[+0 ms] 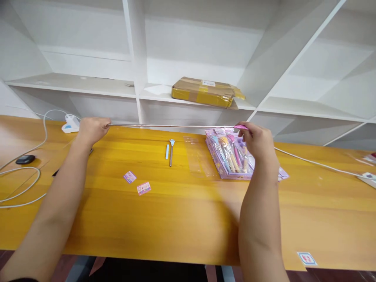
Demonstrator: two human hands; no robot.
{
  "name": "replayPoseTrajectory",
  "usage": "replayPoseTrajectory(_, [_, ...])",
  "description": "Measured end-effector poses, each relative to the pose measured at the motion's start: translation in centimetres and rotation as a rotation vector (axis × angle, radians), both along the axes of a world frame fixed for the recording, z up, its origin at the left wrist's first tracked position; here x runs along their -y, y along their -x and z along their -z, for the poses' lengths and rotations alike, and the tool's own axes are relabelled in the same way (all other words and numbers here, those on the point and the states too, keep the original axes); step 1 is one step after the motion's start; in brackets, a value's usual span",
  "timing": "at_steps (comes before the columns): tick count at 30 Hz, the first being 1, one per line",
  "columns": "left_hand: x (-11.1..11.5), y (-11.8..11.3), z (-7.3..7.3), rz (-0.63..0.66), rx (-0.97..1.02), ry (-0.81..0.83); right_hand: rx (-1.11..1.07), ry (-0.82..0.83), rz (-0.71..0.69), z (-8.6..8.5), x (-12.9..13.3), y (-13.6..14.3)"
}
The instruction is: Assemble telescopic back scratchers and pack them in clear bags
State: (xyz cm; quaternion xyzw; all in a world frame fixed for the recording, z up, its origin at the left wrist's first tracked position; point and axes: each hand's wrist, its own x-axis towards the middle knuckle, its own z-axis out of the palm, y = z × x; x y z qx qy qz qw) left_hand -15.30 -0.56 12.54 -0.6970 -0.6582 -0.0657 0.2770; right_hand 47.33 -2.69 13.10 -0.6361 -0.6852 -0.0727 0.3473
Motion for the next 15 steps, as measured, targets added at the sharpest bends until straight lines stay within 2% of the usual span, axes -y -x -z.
replayPoseTrajectory(3, [0.3,-0.4,-0.2,0.001,0.01,0.029,-0.035,0.026,0.03,-0.7,0.4,0.7])
replayPoseTrajectory(11, [1.6,-2.0,-1.6,-0.038,0.039,0.149,-0.077,-0.142,0.156,-1.5,1.2,0.4])
replayPoseTrajectory(15, [1.6,-2.3,-1.6,-0.026,0.036,0.153,-0.067,-0.114,0.19,-1.9,1.6,0.7])
